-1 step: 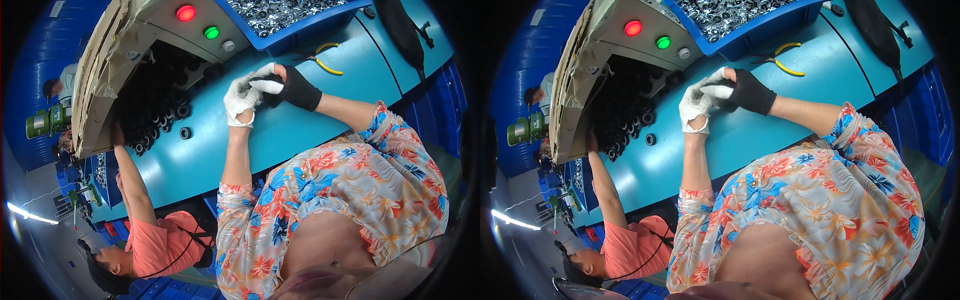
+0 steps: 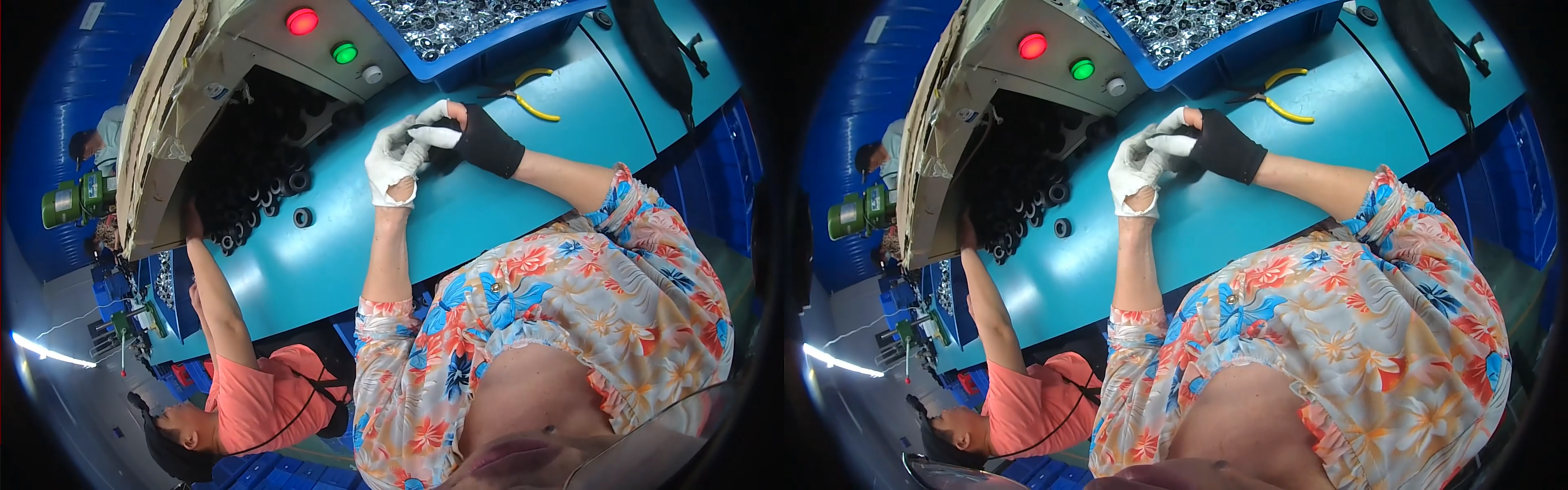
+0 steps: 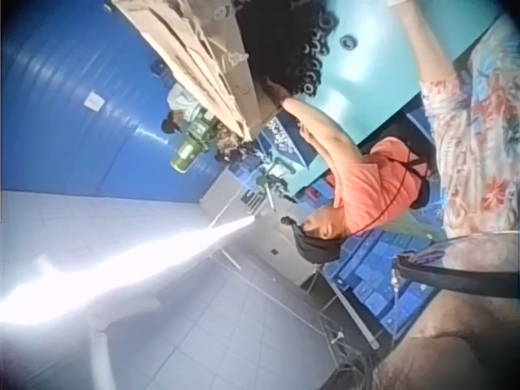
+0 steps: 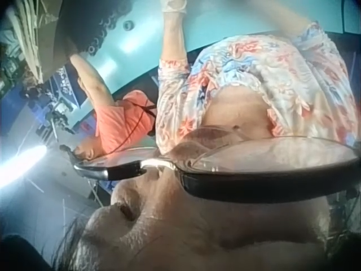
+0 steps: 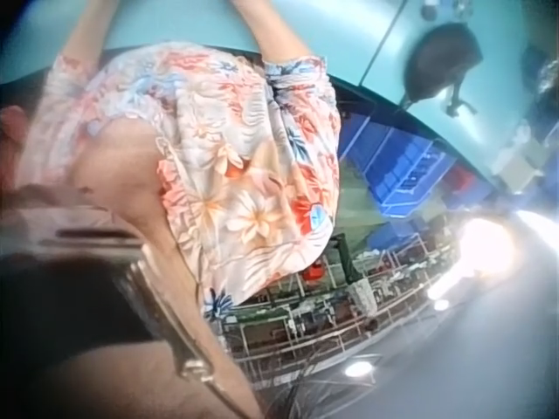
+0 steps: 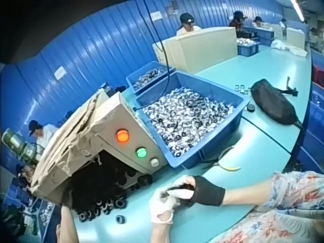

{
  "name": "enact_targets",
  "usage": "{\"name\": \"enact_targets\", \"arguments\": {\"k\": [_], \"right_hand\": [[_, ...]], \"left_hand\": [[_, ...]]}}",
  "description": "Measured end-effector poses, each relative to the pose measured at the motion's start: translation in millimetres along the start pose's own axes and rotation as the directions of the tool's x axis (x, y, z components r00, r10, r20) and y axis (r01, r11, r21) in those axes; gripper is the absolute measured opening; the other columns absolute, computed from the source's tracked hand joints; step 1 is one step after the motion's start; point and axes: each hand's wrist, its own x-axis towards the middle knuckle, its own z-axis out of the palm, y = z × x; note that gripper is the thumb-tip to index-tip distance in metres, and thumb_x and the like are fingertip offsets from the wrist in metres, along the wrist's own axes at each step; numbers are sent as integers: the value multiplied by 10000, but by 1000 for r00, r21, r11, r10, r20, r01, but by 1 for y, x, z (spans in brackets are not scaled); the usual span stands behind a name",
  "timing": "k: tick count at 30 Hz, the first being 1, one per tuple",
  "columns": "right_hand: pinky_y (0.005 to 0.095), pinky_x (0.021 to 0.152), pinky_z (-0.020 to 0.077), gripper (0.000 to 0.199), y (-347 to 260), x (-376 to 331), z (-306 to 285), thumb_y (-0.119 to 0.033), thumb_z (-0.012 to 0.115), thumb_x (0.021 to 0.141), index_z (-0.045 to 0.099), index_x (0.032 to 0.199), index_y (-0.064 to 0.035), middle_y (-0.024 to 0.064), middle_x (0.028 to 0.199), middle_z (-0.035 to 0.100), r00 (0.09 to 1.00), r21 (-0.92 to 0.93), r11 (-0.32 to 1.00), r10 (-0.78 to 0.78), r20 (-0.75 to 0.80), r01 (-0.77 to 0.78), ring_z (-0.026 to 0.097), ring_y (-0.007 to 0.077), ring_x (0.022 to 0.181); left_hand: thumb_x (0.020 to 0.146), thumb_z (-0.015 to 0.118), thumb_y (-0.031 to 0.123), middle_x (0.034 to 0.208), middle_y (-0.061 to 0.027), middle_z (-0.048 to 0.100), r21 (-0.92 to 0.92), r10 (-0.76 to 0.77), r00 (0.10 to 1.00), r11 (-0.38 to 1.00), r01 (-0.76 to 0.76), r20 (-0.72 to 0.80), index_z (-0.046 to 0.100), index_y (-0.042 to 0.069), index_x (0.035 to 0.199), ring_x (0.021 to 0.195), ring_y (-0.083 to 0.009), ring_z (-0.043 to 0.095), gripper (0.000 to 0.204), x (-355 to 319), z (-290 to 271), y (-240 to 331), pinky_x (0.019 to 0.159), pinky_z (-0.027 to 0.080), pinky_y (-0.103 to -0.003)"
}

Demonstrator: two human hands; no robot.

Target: Assembling small mechanical components by inserting rubber seals into metal housings and using an assembly press.

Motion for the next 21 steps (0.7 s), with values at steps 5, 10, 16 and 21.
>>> {"name": "enact_targets", "arguments": {"k": [5, 10, 16, 21], "right_hand": [[228, 663, 466, 163, 18, 3, -2, -170, 605, 839, 610, 929, -35, 26, 788, 628, 997, 128, 992, 27, -76, -17, 570, 73, 724], [229, 657, 462, 229, 6, 1, -2, -235, 577, 861, 621, 962, -34, 26, 794, 632, 995, -15, 999, 45, -92, -47, 566, 68, 746], [248, 710, 459, 254, 1, -1, -4, -236, 579, 855, 642, 979, -23, 48, 821, 646, 994, -61, 994, 94, 54, -91, 576, 94, 774], [252, 722, 460, 230, 1, -3, -3, -181, 631, 814, 638, 965, -8, 61, 815, 642, 970, -244, 939, -230, 76, 242, 585, 111, 765]], "left_hand": [[800, 661, 78, 910, -112, 612, 4, -62, 992, 998, 63, -107, 537, -46, 1093, 699, -119, 581, 342, 1, 1, 1, 554, 461, -205], [790, 652, 28, 951, -135, 602, -34, -14, 996, 999, 12, -83, 500, -64, 1118, 753, -151, 603, 372, -2, 0, 2, 628, 499, -230], [776, 657, 2, 910, -134, 601, 68, 90, 996, 994, -89, -13, 502, -79, 1104, 732, -148, 602, 372, -3, 0, -6, 628, 510, -247], [776, 663, 18, 795, -132, 612, 100, -109, 993, 989, 112, -35, 546, -90, 1025, 624, -145, 597, 295, -1, -4, 5, 540, 510, -254]]}}
